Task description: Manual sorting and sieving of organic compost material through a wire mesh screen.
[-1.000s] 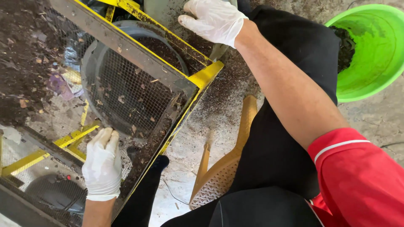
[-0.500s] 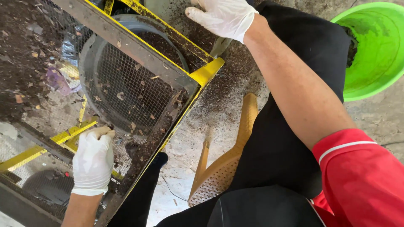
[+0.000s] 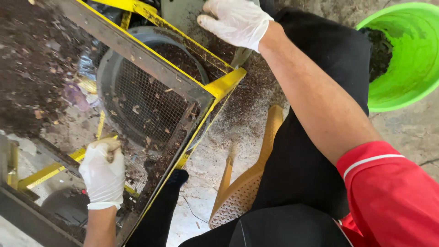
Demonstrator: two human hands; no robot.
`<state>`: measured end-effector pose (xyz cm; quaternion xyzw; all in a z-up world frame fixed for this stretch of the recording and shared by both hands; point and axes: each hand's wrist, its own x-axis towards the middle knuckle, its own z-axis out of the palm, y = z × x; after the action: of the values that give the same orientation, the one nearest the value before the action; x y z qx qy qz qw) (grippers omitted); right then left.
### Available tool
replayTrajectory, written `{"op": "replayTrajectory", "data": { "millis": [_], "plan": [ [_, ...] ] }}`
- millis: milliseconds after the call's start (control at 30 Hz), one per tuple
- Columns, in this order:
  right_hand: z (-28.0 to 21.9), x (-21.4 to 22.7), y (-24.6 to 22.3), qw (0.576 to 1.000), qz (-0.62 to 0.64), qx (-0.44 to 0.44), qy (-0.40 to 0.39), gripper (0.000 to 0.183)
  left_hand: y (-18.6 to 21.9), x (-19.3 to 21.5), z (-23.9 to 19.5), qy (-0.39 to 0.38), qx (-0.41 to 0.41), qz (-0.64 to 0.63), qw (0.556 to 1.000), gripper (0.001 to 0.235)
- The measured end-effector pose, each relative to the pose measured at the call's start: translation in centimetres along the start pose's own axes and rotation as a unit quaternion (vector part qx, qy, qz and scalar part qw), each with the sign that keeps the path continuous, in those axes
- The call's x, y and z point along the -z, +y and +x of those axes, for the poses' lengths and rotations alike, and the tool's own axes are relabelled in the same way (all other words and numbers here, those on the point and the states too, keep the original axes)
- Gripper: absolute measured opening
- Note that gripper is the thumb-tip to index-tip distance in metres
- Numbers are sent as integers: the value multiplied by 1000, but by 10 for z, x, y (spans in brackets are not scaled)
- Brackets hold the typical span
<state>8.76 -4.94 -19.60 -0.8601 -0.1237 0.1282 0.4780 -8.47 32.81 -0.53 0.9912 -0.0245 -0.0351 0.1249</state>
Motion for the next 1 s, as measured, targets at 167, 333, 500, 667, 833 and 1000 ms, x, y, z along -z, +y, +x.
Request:
{"op": "replayTrajectory", "data": {
  "millis": [167,333,500,667,833,1000],
  "plan": [
    [0,18,-13,999,-5,1,47,45,9,10,9,9,-11,32,999,12],
    [2,8,-19,999,18,-30,15,48,118,14,24,124,-75,-48,988,10],
    [4,-13,-18,1000,5,-10,15,49,320,-21,34,41,-250,-214,944,16],
    [-5,-11,-12,999,-30,-33,-2,50,437,-144,18,-100,-412,-193,885,13],
    [3,-7,-6,999,-24,-26,19,51,402,-89,57,-103,-449,-146,875,29],
    [12,5,-27,989,119,20,85,50,204,33,88,107,-313,-106,938,26]
  ]
}}
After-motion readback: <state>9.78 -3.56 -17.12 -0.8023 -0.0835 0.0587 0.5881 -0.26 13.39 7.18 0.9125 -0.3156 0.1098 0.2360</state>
